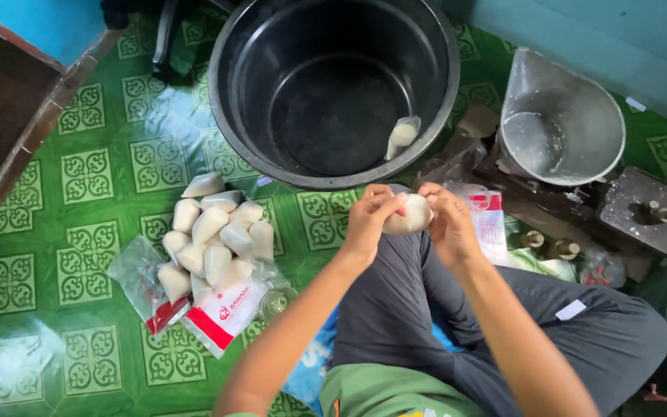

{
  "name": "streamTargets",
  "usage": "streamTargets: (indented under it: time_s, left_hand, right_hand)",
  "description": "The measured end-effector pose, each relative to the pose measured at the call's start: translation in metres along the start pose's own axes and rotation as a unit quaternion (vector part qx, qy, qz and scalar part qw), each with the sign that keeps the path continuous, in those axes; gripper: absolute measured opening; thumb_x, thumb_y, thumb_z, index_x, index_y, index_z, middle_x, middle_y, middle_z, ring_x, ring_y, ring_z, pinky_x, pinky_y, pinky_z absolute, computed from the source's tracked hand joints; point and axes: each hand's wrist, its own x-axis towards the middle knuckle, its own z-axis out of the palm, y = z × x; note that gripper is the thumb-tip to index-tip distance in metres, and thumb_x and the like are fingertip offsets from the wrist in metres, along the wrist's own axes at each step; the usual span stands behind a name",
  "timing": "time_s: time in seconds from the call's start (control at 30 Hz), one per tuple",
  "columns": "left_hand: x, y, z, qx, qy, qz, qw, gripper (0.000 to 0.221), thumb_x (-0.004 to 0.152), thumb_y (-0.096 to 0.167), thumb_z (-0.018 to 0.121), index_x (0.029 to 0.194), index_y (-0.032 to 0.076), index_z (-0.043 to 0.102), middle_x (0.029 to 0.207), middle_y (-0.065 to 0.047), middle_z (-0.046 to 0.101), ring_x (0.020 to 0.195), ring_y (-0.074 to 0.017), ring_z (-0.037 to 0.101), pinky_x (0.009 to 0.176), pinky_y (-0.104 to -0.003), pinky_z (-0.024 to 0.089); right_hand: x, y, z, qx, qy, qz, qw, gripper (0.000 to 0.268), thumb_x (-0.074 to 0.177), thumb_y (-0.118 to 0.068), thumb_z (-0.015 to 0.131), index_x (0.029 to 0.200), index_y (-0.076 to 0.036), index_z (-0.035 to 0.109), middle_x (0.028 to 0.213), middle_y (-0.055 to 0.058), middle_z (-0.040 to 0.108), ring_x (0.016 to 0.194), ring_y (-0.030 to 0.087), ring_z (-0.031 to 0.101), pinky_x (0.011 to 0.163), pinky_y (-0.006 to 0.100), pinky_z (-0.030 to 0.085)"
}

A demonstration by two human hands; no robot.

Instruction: Tying small plastic bags filled with white powder and placing them into a large black tub.

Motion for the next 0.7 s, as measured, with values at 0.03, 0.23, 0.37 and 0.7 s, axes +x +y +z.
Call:
streamTargets:
  time_s: [0.03, 0.23, 0.37, 0.7]
  left_hand:
    - [0.001, -0.008, 0.001, 0.0, 0.001, 0.0, 1.0, 0.022, 0.083, 0.02, 0.07, 0.063, 0.01, 0.068, 0.096, 0.001, 0.05, 0.09, -0.0075, 0.047, 0.08, -0.021, 0.04]
    - [0.0, -0.037, -0.008, -0.129, 0.002, 0.003, 0.992, 0.024, 0.09, 0.019, 0.067, 0.074, 0.002, 0.072, 0.106, -0.011, 0.067, 0.1, -0.0115, 0.059, 0.092, -0.024, 0.044]
    - [0.003, -0.032, -0.017, -0.056, -0.057, 0.058, 0.995, 0.018, 0.09, 0.017, 0.07, 0.079, 0.003, 0.073, 0.093, -0.009, 0.071, 0.094, -0.0106, 0.061, 0.092, -0.023, 0.044]
    - [0.005, -0.008, -0.027, 0.146, -0.091, 0.196, 0.965, 0.009, 0.084, 0.013, 0.076, 0.09, 0.018, 0.078, 0.082, 0.005, 0.073, 0.079, -0.0069, 0.061, 0.068, -0.018, 0.044]
  right_hand:
    - [0.003, 0.009, -0.004, 0.0, -0.001, 0.001, 1.0, 0.03, 0.085, -0.016, 0.061, 0.061, -0.012, 0.043, 0.097, 0.004, 0.058, 0.076, 0.007, 0.053, 0.062, 0.02, 0.042]
    - [0.004, 0.037, -0.011, 0.052, 0.034, 0.013, 0.998, 0.038, 0.095, -0.022, 0.061, 0.063, -0.012, 0.044, 0.081, 0.003, 0.064, 0.066, 0.008, 0.056, 0.057, 0.019, 0.043]
    - [0.004, 0.042, -0.022, -0.04, 0.005, -0.044, 0.998, 0.033, 0.1, -0.023, 0.059, 0.071, -0.006, 0.056, 0.09, 0.008, 0.064, 0.081, 0.011, 0.057, 0.071, 0.02, 0.043]
    - [-0.01, -0.011, 0.004, -0.281, -0.04, -0.096, 0.954, 0.009, 0.092, -0.005, 0.068, 0.098, 0.0, 0.073, 0.081, 0.007, 0.068, 0.076, 0.01, 0.057, 0.073, 0.024, 0.046]
